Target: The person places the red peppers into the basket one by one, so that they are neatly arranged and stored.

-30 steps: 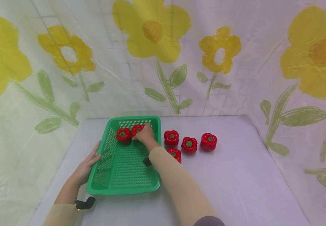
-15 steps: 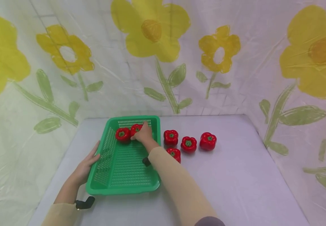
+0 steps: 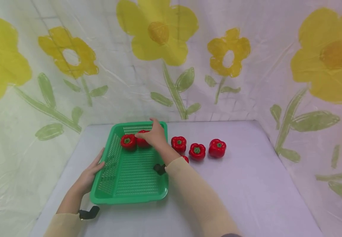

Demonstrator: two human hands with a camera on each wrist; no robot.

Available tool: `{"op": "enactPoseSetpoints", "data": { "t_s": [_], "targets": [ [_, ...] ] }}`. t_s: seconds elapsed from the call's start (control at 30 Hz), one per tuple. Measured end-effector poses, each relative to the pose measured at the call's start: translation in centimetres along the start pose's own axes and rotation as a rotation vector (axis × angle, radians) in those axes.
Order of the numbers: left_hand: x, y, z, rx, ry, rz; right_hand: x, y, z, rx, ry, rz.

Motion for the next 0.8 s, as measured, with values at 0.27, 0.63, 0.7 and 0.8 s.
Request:
{"op": "enactPoseSetpoints", "data": {
  "t_s": [0.27, 0.63, 0.7, 0.8],
  "targets": [
    [0.0, 0.0, -0.3, 0.026, -0.002, -0.01, 2.8, -2.9, -0.6, -0.076, -0.089, -0.014],
    [0.2, -0.2, -0.5, -0.001, -0.008, 0.014, 6.2, -6.6, 1.3, -0.118, -0.274, 0.021],
    [0.1, -0.2, -0.4, -0.011, -0.004, 0.015, 6.7, -7.3, 2.1, -0.095, -0.262, 0.04],
    [0.0, -0.2, -0.2, -0.015, 0.002, 0.012, 7.6, -8.3, 3.6, -0.054, -0.228, 0.063]
  ]
}}
Point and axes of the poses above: each hand's wrist, its own x-axis away from the middle knuckle, its own y-axis out of the palm, z = x × y, the point moved 4 cm from there along -x, towards the middle knuckle, and after that the axes turned 2 degrees about -y, right-handed, at the moved point
